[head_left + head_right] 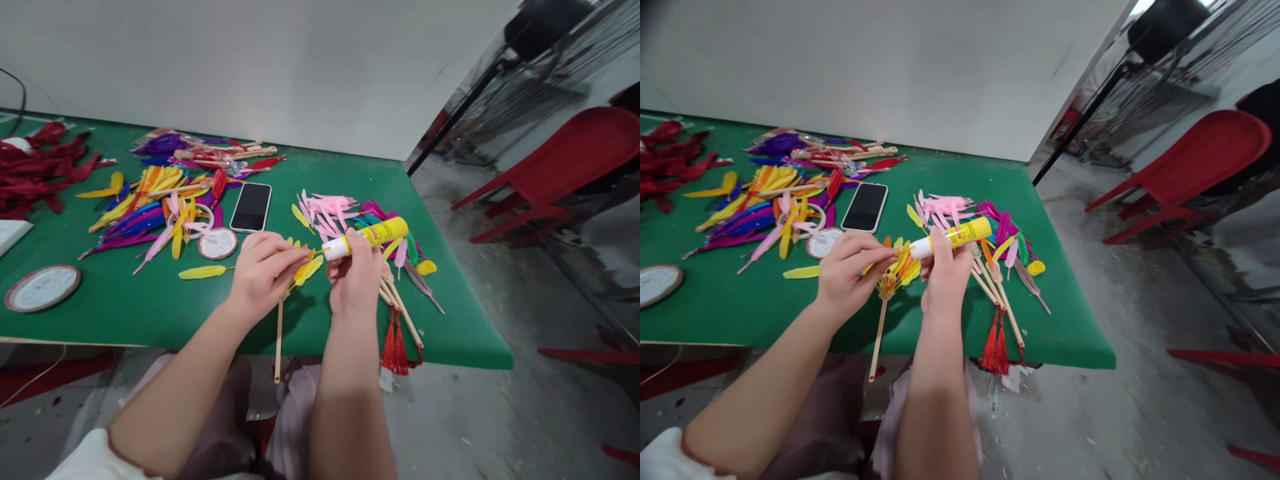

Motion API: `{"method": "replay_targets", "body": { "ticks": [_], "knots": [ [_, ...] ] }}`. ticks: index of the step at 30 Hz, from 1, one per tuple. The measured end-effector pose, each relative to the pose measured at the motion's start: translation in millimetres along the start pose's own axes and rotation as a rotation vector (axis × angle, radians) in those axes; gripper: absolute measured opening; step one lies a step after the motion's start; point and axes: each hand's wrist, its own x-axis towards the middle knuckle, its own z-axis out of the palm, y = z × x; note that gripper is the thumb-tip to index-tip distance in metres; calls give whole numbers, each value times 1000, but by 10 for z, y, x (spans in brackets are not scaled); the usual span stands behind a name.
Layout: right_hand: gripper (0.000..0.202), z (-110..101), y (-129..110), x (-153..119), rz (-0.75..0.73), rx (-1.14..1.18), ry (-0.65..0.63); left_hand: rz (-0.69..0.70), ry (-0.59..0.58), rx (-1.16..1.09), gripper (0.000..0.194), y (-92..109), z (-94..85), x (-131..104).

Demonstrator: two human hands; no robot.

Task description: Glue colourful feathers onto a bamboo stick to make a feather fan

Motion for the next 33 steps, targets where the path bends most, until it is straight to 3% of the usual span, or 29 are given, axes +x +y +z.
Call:
{"method": "replay_targets", "body": {
  "ticks": [5, 10, 17, 23, 33],
  "knots": [
    [21, -3, 1, 10, -5, -16, 26, 49, -22, 0, 6, 0, -23, -6],
    [22, -7, -11, -1, -26, -27, 29, -4, 19, 3, 11, -7, -37, -10],
    [21, -16, 0, 0, -46, -44, 33, 68, -64, -16, 8, -7, -29, -13],
    [24, -11, 7, 10, -59, -44, 21, -1, 12, -16, 12, -8, -33, -11],
    [26, -34, 4, 17, -51, -71, 33, 70, -63, -26, 9, -15, 0, -16]
  ]
}}
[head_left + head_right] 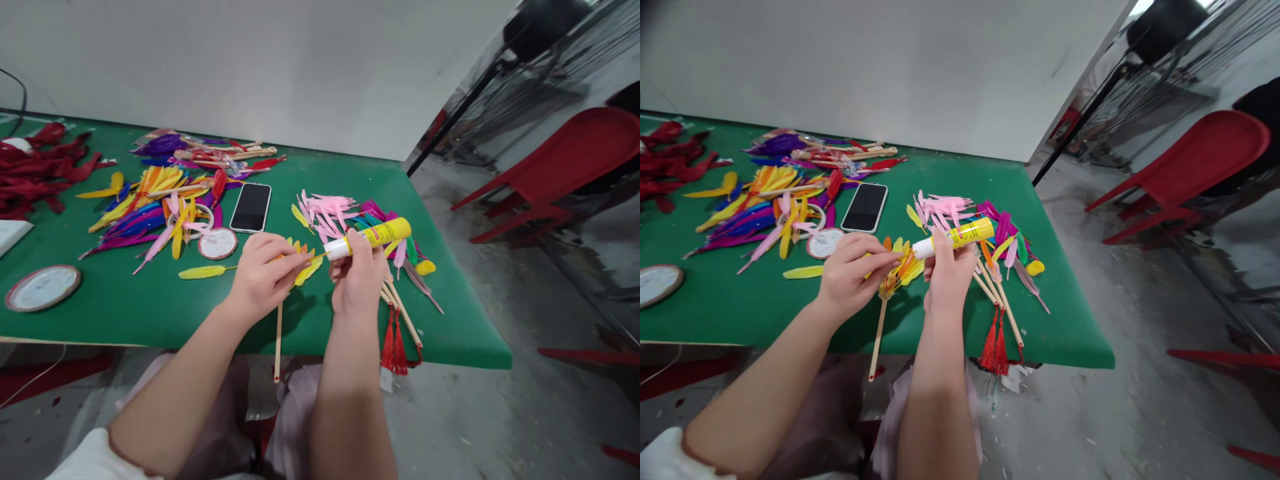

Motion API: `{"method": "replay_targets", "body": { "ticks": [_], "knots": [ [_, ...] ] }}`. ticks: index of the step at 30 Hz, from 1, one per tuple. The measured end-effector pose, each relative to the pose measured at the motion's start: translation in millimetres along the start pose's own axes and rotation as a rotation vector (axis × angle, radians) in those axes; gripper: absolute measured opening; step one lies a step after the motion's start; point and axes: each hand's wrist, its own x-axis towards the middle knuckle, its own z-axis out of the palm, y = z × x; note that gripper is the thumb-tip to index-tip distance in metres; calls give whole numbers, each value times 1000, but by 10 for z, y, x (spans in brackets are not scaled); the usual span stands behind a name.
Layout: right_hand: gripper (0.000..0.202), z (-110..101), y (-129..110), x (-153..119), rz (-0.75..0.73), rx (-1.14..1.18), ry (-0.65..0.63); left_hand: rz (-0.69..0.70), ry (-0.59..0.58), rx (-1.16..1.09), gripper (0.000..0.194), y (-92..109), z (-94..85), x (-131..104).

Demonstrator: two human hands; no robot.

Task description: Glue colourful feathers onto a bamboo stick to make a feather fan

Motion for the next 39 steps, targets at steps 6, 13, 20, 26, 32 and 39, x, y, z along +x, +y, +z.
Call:
{"method": "replay_targets", "body": {
  "ticks": [6, 13, 20, 26, 32, 39],
  "knots": [
    [25, 2, -13, 8, -1, -1, 12, -28, 28, -40, 14, 9, -17, -11],
    [25, -3, -4, -1, -6, 0, 5, -55, 41, -56, 19, 13, -11, -20],
    [25, 7, 6, -4, -6, -12, -1, -39, -11, -31, 20, 5, -5, -37],
    [25, 7, -7, -4, -5, -11, 4, -10, -32, -15, 23, 4, -6, -26],
    [26, -6, -2, 3, 9, -3, 17, 62, -34, 34, 21, 19, -2, -17],
    [22, -23, -38, 3, 157, 170, -143, 1, 34, 1, 18, 52, -23, -1]
  ]
}}
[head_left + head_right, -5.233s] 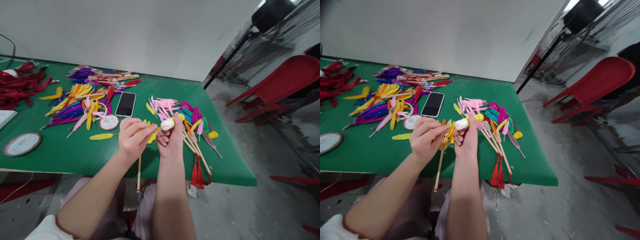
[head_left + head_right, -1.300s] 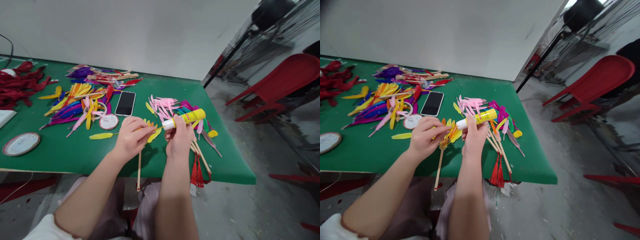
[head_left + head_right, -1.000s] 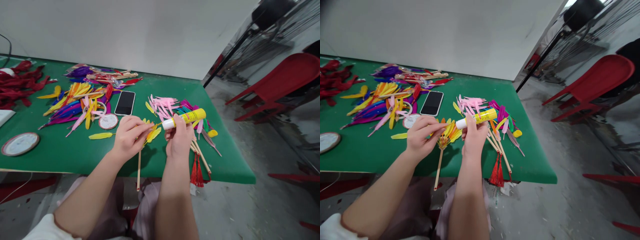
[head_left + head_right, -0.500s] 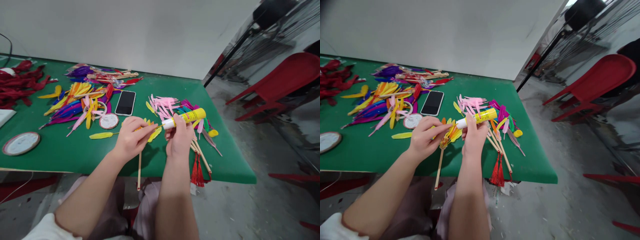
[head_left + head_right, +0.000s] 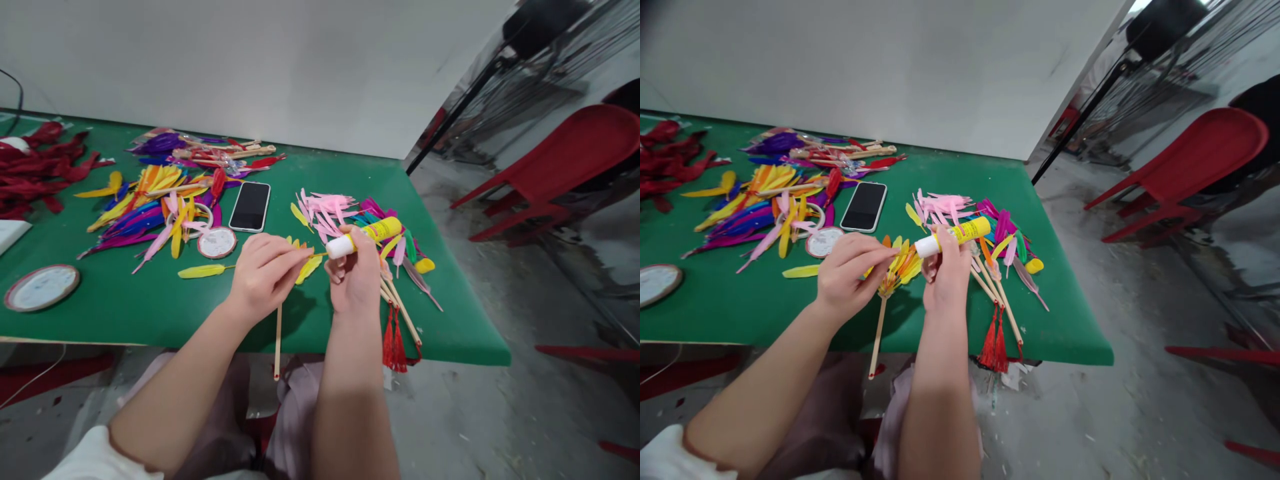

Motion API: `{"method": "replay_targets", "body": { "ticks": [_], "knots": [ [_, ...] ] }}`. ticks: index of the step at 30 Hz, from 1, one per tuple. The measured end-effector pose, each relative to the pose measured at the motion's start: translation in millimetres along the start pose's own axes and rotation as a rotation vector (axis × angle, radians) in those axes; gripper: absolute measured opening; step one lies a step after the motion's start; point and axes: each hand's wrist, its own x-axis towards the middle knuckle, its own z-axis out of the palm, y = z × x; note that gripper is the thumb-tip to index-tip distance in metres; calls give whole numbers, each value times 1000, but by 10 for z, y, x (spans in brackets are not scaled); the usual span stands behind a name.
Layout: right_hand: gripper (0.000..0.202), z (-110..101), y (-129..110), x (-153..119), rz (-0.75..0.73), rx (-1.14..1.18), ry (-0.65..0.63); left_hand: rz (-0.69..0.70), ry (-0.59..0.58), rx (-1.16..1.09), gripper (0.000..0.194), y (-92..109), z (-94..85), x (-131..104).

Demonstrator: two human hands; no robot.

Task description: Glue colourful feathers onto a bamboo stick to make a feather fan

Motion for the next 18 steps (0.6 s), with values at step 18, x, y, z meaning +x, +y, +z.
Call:
{"method": "replay_targets", "body": {
  "ticks": [18],
  "knots": [
    [40, 77, 45, -26, 84, 81, -103, -49, 48, -26, 19, 37, 39, -34]
  ]
}}
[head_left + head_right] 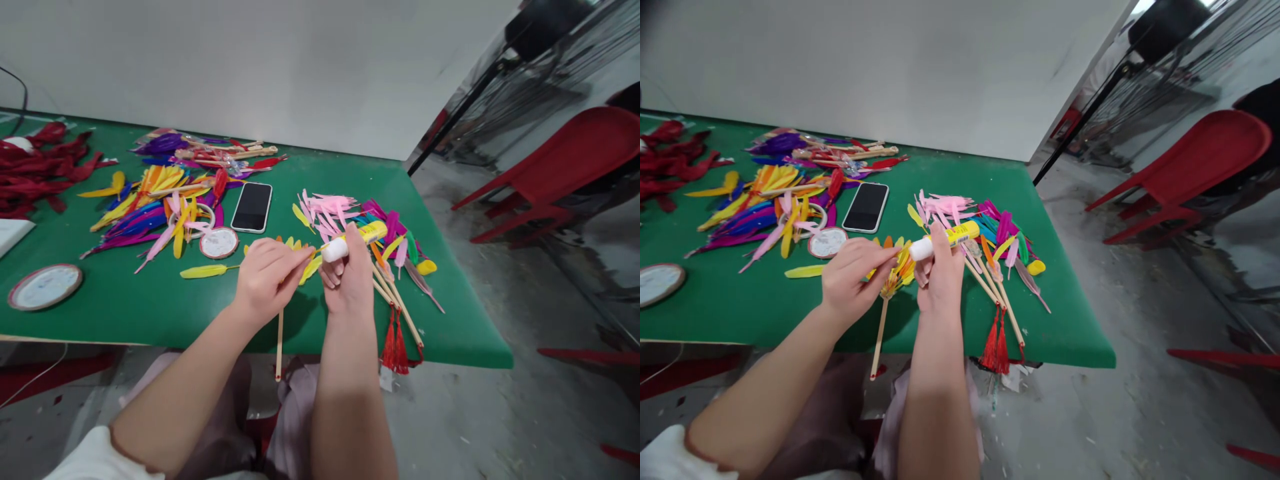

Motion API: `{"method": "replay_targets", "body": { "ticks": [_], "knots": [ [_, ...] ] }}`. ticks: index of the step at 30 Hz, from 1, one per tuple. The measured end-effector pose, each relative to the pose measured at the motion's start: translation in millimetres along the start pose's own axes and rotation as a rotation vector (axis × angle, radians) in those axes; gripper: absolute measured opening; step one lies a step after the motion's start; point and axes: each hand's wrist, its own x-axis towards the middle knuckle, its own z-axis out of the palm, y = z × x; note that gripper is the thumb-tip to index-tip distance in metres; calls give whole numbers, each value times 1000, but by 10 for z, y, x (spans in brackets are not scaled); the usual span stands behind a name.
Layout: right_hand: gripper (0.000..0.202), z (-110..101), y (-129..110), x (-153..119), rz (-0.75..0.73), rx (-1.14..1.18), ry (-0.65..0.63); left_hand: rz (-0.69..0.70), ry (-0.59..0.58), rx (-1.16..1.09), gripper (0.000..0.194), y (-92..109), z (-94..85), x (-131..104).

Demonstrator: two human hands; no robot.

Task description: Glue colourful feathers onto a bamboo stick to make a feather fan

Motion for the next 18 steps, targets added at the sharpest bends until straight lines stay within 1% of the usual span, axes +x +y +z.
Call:
{"method": "replay_targets", "body": {
  "ticks": [3, 9, 14, 18],
  "knots": [
    [42, -5, -2, 1, 17, -17, -3, 36, -18, 18, 21, -2, -2, -7],
    [41, -7, -13, -1, 63, -12, 53, 115, -29, 58, 23, -1, -4, -11],
    [43, -16, -6, 2, 62, -10, 35, 67, 14, 81, 21, -4, -9, -1],
    [43, -16, -3, 0, 66, -7, 18, 67, -8, 92, 22, -16, -7, -7]
  ]
}}
